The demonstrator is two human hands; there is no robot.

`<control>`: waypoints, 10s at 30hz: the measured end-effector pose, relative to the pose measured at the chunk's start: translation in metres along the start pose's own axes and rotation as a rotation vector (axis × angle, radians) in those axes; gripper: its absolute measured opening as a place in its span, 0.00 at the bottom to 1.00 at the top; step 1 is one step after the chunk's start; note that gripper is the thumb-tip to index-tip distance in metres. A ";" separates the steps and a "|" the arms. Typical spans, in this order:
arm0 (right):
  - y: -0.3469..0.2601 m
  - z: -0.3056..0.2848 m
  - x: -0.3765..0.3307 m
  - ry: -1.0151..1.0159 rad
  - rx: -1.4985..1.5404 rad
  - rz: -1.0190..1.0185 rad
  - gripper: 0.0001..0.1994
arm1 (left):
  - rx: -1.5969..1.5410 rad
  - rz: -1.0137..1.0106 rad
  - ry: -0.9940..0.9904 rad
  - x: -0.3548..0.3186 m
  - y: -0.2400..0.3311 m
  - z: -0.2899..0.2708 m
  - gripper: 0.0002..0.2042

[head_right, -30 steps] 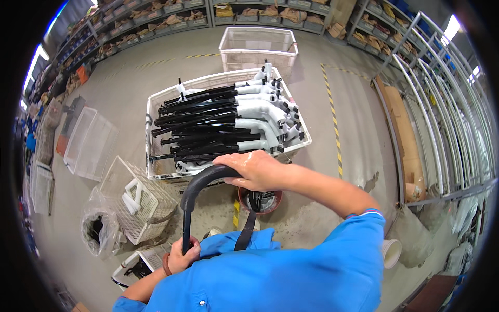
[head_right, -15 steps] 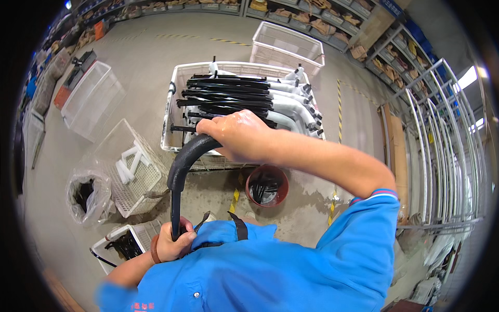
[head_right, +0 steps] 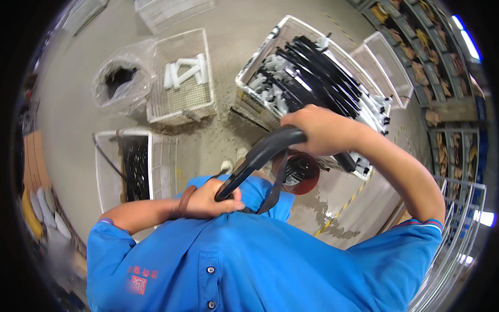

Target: The person repeatedly picks black curved rods from a white basket, slides white foam sleeves onto them, and places the assembled units into a second basket. The process is repeated continuously throughout the clip.

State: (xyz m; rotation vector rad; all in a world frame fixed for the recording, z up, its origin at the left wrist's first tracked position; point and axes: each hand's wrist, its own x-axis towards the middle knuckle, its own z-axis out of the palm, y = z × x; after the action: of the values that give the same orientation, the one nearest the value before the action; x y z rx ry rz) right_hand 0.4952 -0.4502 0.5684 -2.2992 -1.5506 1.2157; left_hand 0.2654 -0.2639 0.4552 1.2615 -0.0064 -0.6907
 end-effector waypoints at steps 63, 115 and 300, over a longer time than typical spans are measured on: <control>0.389 0.183 1.043 0.100 0.172 0.494 0.36 | -1.649 -0.354 1.065 -0.009 -0.261 -0.497 0.30; 0.086 -0.026 0.239 0.634 0.546 -0.095 0.37 | -0.550 -0.011 0.459 -0.081 0.011 -0.277 0.21; 0.555 0.918 0.204 0.945 0.952 1.133 0.41 | 0.969 -0.921 0.374 0.086 -0.473 -0.071 0.20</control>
State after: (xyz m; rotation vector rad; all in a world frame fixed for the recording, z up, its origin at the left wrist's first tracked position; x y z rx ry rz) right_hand 0.3206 -0.8410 -0.4363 -2.2639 0.6182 0.4718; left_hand 0.1372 -0.3057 -0.0112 2.3533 0.6517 -1.3002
